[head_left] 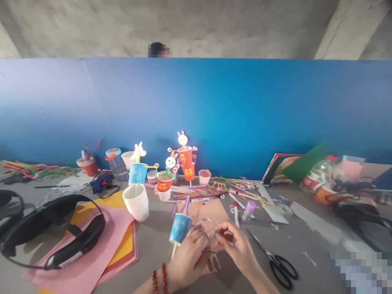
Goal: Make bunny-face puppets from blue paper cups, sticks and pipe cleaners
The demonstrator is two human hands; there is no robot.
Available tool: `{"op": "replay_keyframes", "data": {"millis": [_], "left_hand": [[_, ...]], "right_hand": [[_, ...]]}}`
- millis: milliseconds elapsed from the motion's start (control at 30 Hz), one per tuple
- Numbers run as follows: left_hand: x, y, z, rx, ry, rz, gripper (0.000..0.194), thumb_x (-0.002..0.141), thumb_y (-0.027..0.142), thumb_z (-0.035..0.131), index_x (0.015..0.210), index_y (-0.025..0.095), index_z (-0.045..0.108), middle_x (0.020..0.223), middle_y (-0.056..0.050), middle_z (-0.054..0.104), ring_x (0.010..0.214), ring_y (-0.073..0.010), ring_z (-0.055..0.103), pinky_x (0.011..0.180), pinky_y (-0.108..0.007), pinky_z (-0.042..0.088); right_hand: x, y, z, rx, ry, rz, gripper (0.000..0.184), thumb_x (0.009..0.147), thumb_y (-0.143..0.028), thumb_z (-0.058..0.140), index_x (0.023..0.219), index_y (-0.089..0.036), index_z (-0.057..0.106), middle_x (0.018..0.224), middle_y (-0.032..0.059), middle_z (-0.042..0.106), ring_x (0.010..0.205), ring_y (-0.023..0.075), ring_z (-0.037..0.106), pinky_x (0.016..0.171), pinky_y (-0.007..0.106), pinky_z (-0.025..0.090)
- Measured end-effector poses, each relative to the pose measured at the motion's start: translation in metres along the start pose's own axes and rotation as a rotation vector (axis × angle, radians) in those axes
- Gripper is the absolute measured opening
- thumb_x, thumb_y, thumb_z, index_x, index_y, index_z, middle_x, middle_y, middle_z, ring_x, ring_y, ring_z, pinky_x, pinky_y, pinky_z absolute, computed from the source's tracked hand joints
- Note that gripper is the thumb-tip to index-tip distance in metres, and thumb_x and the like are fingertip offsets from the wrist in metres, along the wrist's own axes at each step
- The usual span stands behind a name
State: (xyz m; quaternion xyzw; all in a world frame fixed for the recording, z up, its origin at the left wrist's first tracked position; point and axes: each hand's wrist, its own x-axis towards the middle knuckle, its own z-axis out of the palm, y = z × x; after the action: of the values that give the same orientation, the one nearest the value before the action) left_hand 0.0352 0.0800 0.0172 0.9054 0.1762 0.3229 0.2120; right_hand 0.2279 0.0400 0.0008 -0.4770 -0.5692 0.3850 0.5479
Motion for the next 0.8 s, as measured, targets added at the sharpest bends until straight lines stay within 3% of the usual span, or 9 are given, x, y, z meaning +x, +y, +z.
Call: {"op": "replay_keyframes", "data": {"millis": [167, 300, 633, 800], "left_hand": [[0.001, 0.000, 0.001, 0.009, -0.002, 0.002, 0.018, 0.085, 0.005, 0.043, 0.086, 0.023, 0.040, 0.083, -0.002, 0.054, 0.087, -0.0200, 0.053, 0.105, -0.046, 0.040], [0.000, -0.002, 0.003, 0.021, 0.020, 0.003, 0.017, 0.086, 0.007, 0.043, 0.081, 0.023, 0.039, 0.081, -0.002, 0.054, 0.083, -0.0202, 0.051, 0.101, -0.045, 0.042], [0.003, 0.001, 0.001, 0.029, 0.004, 0.004, 0.016, 0.086, 0.009, 0.043, 0.079, 0.023, 0.043, 0.079, -0.003, 0.055, 0.081, -0.0217, 0.051, 0.096, -0.047, 0.044], [0.002, 0.000, 0.004, -0.017, 0.025, 0.023, 0.016, 0.089, 0.009, 0.041, 0.081, 0.023, 0.043, 0.078, -0.002, 0.055, 0.082, -0.0203, 0.052, 0.100, -0.045, 0.043]], "right_hand": [[0.001, 0.005, -0.002, 0.073, -0.040, 0.063, 0.028, 0.087, -0.046, 0.067, 0.083, -0.021, 0.057, 0.075, -0.0007, 0.056, 0.065, 0.0160, 0.061, 0.057, 0.025, 0.053], [0.002, 0.007, -0.003, 0.144, -0.040, 0.093, 0.027, 0.085, -0.044, 0.070, 0.090, -0.022, 0.056, 0.080, -0.0011, 0.055, 0.068, 0.0160, 0.058, 0.060, 0.026, 0.054], [0.004, 0.002, -0.009, -0.154, -0.104, 0.035, 0.023, 0.090, -0.038, 0.062, 0.078, -0.019, 0.063, 0.073, -0.0001, 0.057, 0.068, 0.0162, 0.055, 0.061, 0.024, 0.045], [0.005, -0.009, -0.006, -0.082, -0.092, 0.044, 0.028, 0.088, -0.040, 0.065, 0.072, -0.018, 0.061, 0.068, -0.0023, 0.053, 0.064, 0.0138, 0.051, 0.059, 0.023, 0.039]]}}
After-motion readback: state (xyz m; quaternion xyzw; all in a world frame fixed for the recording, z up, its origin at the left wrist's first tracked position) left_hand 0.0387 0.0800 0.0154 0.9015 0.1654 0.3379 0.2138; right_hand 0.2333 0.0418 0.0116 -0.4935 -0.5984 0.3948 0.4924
